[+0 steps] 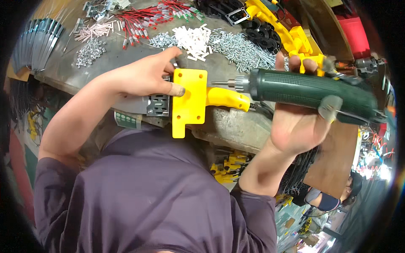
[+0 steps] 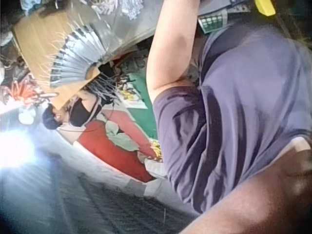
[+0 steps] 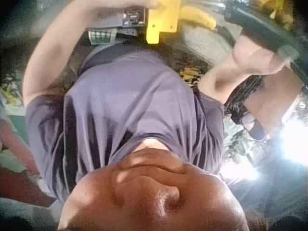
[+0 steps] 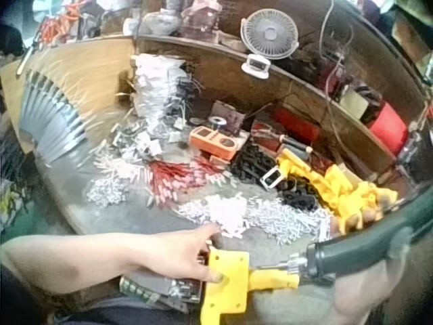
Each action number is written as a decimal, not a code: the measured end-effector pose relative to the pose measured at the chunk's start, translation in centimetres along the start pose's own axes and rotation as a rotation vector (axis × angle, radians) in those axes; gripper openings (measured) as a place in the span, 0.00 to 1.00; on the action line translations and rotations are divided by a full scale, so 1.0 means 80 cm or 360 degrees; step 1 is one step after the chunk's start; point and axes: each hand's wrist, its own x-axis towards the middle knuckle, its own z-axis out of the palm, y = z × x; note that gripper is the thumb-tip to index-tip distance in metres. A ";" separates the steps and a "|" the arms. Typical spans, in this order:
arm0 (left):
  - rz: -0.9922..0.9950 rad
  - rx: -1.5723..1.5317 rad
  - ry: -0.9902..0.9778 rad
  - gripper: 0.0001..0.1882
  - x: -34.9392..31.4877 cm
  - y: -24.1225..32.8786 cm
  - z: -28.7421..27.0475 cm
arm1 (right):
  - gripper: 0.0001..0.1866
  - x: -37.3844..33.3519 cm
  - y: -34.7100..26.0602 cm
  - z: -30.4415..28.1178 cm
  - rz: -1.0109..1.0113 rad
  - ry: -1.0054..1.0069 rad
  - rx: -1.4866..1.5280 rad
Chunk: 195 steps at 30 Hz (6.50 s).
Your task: Assembling the internal wiring and housing components of a yellow handheld industrial tool.
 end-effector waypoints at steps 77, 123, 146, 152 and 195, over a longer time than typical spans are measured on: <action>0.1049 0.1030 0.1030 0.20 -0.045 -0.056 0.024 | 0.12 -0.033 0.062 -0.083 0.0357 0.0612 0.0934; 0.0836 0.0934 0.0952 0.11 -0.042 -0.045 0.026 | 0.13 -0.063 0.033 -0.067 0.0198 0.0837 0.0525; 0.0742 0.0962 0.0932 0.14 -0.051 -0.044 0.027 | 0.15 -0.099 0.047 -0.054 0.0163 0.0864 0.0591; 0.0424 0.0961 0.1429 0.12 -0.053 -0.058 -0.021 | 0.16 -0.101 0.049 -0.055 0.0161 0.0966 0.0713; 0.0989 0.1037 0.0718 0.20 -0.080 -0.047 0.055 | 0.16 -0.106 0.049 -0.066 0.0196 0.0688 0.0897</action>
